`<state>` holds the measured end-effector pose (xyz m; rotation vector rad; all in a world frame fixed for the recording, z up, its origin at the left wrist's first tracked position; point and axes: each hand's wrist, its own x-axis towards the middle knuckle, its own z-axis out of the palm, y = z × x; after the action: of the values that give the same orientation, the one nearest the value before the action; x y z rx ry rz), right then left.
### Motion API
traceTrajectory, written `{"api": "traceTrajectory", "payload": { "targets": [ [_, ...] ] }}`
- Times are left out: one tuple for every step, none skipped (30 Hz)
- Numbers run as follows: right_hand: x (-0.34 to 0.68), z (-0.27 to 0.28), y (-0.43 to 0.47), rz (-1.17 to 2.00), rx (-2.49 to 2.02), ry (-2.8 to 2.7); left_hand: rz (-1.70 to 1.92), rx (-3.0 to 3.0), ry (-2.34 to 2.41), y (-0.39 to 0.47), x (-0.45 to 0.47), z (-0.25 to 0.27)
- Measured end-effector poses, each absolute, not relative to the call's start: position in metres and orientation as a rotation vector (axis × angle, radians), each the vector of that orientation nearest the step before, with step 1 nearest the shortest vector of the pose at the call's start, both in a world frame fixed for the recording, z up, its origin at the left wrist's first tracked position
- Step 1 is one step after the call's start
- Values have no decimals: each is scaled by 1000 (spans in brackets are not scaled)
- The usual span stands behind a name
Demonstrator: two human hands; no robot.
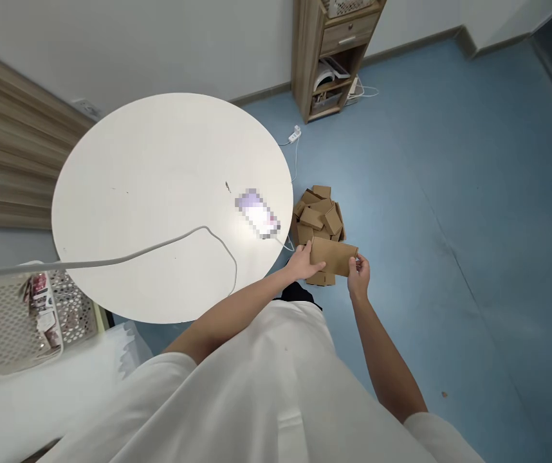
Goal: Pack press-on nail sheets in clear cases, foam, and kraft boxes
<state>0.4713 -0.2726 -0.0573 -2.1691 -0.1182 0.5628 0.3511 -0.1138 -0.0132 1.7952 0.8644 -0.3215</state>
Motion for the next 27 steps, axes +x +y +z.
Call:
{"api": "traceTrajectory", "payload": {
  "targets": [
    [480, -61, -269, 574, -2168, -119, -363, 1780, 889, -112, 361, -16],
    [487, -65, -265, 583, -2167, -119, -389, 1761, 910, -111, 371, -20],
    [494, -68, -261, 591, -2168, -115, -404, 1741, 923, -109, 379, -23],
    [501, -70, -256, 598, -2173, -107, -410, 1722, 937, -107, 387, -26],
    [507, -72, -252, 605, -2182, -94, -410, 1705, 947, -105, 394, -29],
    [512, -74, -248, 609, -2194, -78, -405, 1690, 954, -103, 400, -32],
    [516, -75, -244, 607, -2207, -63, -397, 1679, 956, -101, 405, -34],
    [521, -76, -241, 600, -2221, -53, -388, 1671, 948, -99, 410, -37],
    [524, -76, -238, 588, -2233, -49, -376, 1665, 932, -97, 414, -39],
    [527, -76, -235, 572, -2245, -50, -364, 1661, 902, -94, 417, -41],
    [529, -76, -232, 551, -2256, -56, -350, 1659, 864, -92, 419, -43],
    [530, -76, -230, 525, -2266, -64, -336, 1660, 826, -91, 421, -44],
    [530, -75, -227, 500, -2275, -74, -323, 1662, 789, -89, 422, -45],
    [529, -75, -225, 476, -2283, -85, -314, 1667, 759, -88, 421, -46],
    [528, -74, -223, 456, -2287, -96, -308, 1672, 738, -88, 420, -46],
    [525, -73, -221, 442, -2289, -109, -306, 1678, 724, -88, 418, -45],
    [522, -72, -219, 435, -2286, -125, -306, 1681, 711, -88, 415, -44],
    [519, -72, -217, 433, -2282, -143, -306, 1682, 694, -89, 411, -43],
    [515, -71, -215, 432, -2279, -164, -304, 1681, 673, -89, 408, -42],
    [511, -70, -214, 430, -2274, -188, -300, 1678, 649, -90, 404, -40],
    [508, -69, -212, 427, -2269, -212, -292, 1674, 624, -90, 401, -38],
    [504, -67, -211, 423, -2265, -235, -280, 1670, 601, -90, 397, -35],
    [500, -66, -209, 419, -2261, -258, -263, 1666, 583, -91, 394, -33],
    [496, -65, -207, 413, -2257, -282, -241, 1663, 570, -90, 390, -30],
    [493, -63, -204, 407, -2252, -305, -215, 1659, 563, -90, 386, -28],
    [488, -61, -201, 399, -2248, -330, -186, 1656, 562, -89, 381, -25],
    [483, -58, -198, 389, -2244, -355, -156, 1653, 566, -88, 375, -22]
  ]
}}
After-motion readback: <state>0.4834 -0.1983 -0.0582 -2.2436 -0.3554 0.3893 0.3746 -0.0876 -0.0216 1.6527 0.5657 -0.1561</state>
